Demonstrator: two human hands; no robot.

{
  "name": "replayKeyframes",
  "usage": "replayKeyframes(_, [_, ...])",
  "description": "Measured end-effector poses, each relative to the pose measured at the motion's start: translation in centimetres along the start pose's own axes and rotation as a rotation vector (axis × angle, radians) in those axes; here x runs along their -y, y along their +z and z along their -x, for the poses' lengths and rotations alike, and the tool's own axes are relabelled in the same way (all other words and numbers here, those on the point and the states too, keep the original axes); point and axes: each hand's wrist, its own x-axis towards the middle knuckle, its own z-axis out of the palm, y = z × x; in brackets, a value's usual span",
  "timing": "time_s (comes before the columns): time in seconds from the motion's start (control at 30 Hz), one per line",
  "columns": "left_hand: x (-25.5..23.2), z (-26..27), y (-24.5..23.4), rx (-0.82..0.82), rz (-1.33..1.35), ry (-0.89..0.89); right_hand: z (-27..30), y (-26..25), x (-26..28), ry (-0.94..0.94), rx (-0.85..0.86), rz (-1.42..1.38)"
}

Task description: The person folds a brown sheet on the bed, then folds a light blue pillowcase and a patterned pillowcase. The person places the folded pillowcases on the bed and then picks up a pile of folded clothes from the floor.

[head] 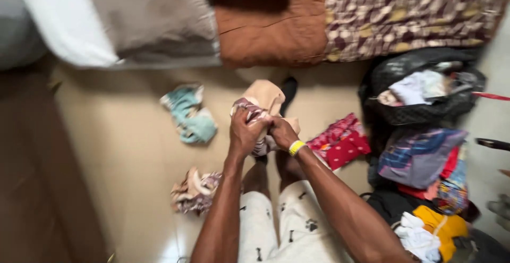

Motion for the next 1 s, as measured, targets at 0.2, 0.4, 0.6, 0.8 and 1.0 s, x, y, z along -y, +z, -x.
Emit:
replayKeyframes(0.2, [4.7,5.2,-8.4,-0.022,-0.226,0.231,3.4,7.0,5.3,0.376,0.137,-0.297])
replayKeyframes(0.4, [11.7,7.7,-14.9,-0.326,-0.629,-0.004,5.2,10.5,7.7,0.283,0.211,-0.257])
replayKeyframes(0.6, [11.8,7.3,-15.3,-0.374,-0.916,-0.097,5.0,9.1,10.4,0.347,0.114,0.048])
replayKeyframes(0.8, [10.9,6.2,-7.9,-0.220,-0.876,0.307,6.3,5.7,9.9,0.276,-0.061,0.240])
replayKeyframes(1.0, [4.3,7.5,2.8,0.101,-0.780,0.409,9.8,-1.1,8.0,0.253,-0.361,0.241])
